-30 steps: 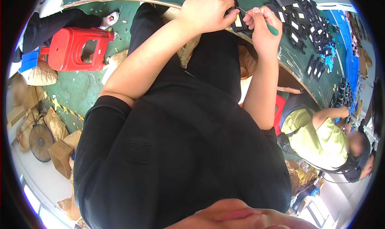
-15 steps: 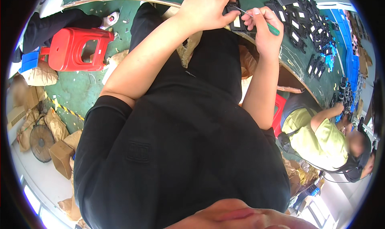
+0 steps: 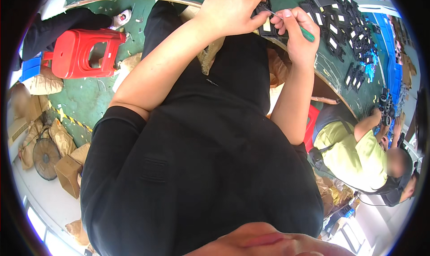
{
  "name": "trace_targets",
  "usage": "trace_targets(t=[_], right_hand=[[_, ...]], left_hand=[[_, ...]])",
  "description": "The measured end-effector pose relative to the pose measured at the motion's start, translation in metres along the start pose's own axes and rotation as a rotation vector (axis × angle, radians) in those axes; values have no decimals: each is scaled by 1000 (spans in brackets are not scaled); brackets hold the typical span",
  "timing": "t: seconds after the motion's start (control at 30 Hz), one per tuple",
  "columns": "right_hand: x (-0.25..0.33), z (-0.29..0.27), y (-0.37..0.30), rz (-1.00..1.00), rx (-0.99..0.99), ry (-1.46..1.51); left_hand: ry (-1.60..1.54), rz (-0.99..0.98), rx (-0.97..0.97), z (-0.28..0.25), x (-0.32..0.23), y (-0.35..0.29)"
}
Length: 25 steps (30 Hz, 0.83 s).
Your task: The recorder is seen assembling small electronic components at a workbench.
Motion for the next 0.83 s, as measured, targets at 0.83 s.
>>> trace_targets(t=[0.83], right_hand=[[-10, 5, 30, 107, 81, -69]], left_hand=[[29, 30, -13, -9, -4, -6]])
Point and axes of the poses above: each hand's wrist, its own y-axis towards the middle knuckle, its own z-axis out of the palm, x = y × z, the point moved 5 cm from there along y, towards the middle knuckle, and after that the axes turned 14 degrees about -y, right-handed, at the moved point
